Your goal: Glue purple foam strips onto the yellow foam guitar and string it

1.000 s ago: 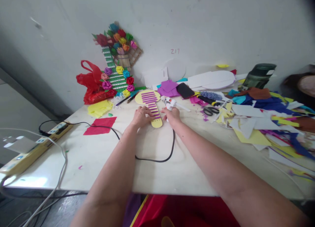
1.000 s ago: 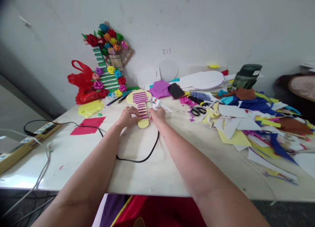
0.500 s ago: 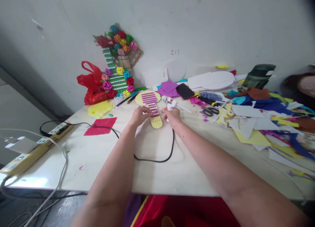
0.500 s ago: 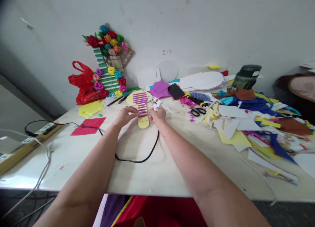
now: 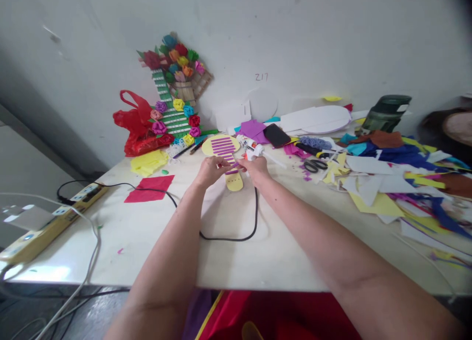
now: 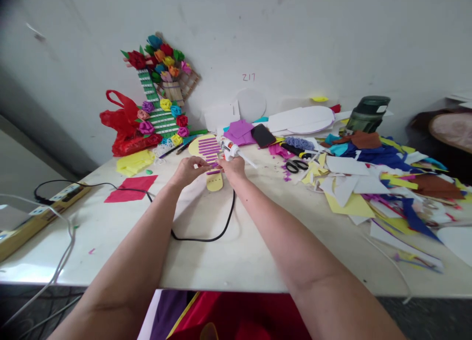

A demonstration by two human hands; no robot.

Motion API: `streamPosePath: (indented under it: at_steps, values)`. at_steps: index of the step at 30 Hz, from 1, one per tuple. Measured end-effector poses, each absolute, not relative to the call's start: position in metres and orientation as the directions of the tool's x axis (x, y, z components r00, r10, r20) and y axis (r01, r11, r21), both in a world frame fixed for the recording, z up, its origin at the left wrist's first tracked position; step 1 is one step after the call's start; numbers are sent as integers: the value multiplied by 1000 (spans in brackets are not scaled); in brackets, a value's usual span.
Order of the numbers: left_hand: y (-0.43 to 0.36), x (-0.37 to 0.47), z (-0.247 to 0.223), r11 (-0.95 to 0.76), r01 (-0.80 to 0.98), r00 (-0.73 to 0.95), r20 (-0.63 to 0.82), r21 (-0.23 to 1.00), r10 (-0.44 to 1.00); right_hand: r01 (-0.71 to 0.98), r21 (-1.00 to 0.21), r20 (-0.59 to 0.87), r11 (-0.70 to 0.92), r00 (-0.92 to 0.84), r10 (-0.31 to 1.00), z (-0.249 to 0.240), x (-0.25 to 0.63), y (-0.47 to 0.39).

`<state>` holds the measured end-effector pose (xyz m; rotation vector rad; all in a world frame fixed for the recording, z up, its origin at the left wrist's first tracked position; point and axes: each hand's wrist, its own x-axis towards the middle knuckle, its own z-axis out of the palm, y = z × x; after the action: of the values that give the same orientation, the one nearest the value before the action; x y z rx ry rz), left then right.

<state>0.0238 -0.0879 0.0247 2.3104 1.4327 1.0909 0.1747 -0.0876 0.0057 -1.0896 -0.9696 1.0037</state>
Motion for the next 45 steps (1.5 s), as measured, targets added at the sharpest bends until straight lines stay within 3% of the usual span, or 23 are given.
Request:
streamPosePath:
  at_steps: [12,14,17,20,23,30,35,45]
  values:
    - [-92,26,38,-620,742,408,561,257,720,-178,-957,185,228,229,956,20,174,-94]
    - [-91,19,38,-572,761,340,563,306,753,-176,-953,210,245,195,958,20,177,-93]
    - [-87,3,34,-450,724,124,543,522,830,-179,-953,209,243,189,959,19,184,-89]
    - [-82,-8,26,-359,493,-18,422,792,906,-173,-957,192,234,230,954,15,193,-86]
    - [-81,-8,22,-342,257,-5,355,904,935,-161,-959,192,235,246,950,10,197,-84]
    - [-93,15,24,-277,113,236,245,954,940,-296,-931,182,216,138,974,11,185,-91]
    - [-99,22,25,-208,112,355,156,972,922,-302,-933,172,197,105,979,11,173,-96]
    - [-102,30,28,-186,223,284,119,957,951,-240,-945,186,223,167,968,6,170,-95]
